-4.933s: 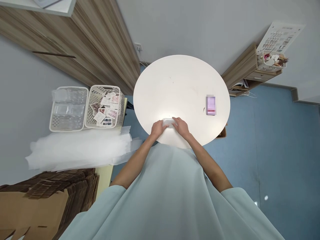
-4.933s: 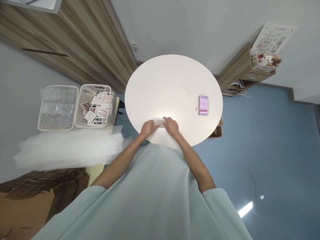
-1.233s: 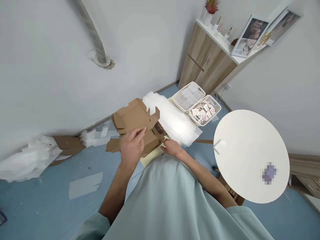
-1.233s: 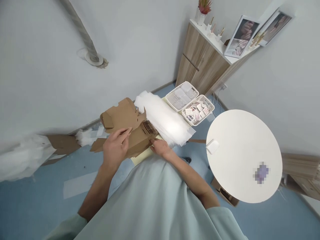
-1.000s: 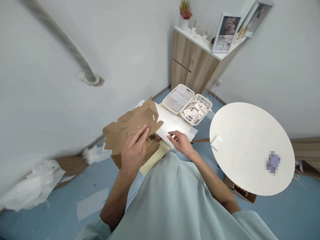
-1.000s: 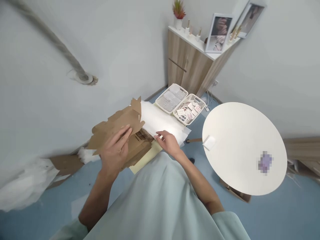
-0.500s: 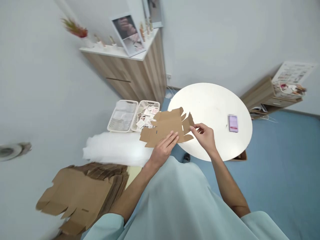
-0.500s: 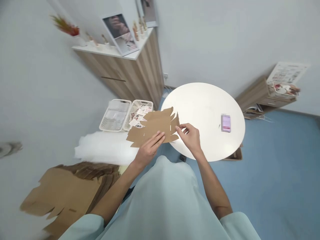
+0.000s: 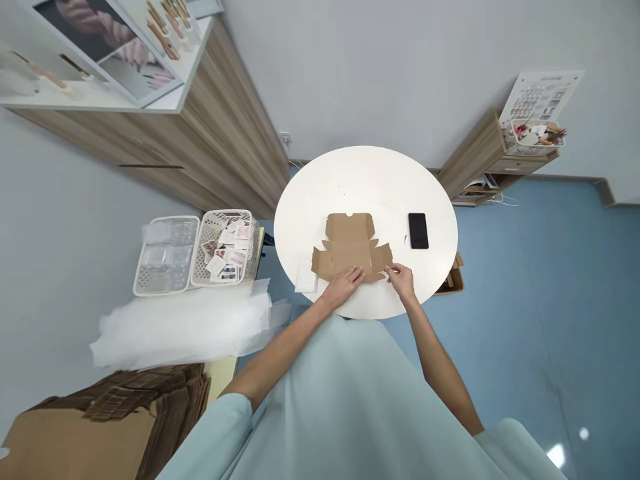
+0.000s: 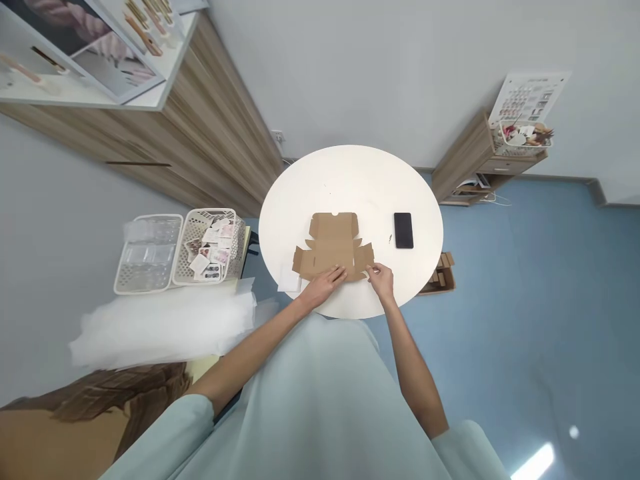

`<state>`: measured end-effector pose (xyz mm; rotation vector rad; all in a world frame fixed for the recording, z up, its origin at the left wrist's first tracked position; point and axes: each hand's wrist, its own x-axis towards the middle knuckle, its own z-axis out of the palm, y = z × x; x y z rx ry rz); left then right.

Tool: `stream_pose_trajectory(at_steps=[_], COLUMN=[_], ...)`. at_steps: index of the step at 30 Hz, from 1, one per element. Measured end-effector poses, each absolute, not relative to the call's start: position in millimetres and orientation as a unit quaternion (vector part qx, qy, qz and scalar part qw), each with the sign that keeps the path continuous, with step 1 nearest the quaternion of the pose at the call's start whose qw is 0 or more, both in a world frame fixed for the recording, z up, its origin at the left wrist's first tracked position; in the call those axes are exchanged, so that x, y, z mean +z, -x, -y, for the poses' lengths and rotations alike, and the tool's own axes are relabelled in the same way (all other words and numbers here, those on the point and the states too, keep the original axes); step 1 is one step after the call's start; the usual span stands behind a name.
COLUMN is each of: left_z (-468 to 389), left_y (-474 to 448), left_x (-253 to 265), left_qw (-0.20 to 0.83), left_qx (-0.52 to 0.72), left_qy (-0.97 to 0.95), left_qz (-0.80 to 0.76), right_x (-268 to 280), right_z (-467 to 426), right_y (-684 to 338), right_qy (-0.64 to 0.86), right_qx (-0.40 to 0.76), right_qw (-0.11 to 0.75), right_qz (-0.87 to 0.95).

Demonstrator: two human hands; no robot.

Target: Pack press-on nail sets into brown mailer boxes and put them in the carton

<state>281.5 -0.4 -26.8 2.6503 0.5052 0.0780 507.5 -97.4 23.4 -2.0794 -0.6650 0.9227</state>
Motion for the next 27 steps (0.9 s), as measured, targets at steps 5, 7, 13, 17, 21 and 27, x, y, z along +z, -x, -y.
stream_pose_trajectory(at_steps=[5,7,13,17,21,27], left_z=[4.7,4.5,-6.6,-12.3,-10.8,-7.8], left_y=[-298.7,-299.5,-278.3,-256.9,-242.8,-232.8], left_x=[-45.1,-48.7,-48.0,-45.6,-47.8,-51.4], left_qw=[0.243,0.254,0.259,0.268,0.277,0.282], left_qx=[-0.045,-0.070,-0.074,-0.051,-0.042,-0.027], left_qy=[-0.951,-0.945,-0.935,-0.924,-0.914,-0.908], left_qz=[-0.185,-0.193,-0.232,-0.268,-0.292,-0.309], right_x=[-11.7,-19.6,-25.8,-22.4,-20.4,-25.7], right_z=[114.3,118.5,108.3,76.9,32.8,-10.6], right_y=[-531.4,-537.4,-557.5,-585.8,-630.1,-678.9], right_qy=[0.829,0.835,0.857,0.862,0.867,0.878], right_qx=[0.386,0.395,0.337,0.254,0.195,0.175], right_qw=[0.326,0.300,0.268,0.284,0.296,0.281], right_qz=[0.241,0.239,0.284,0.335,0.351,0.346])
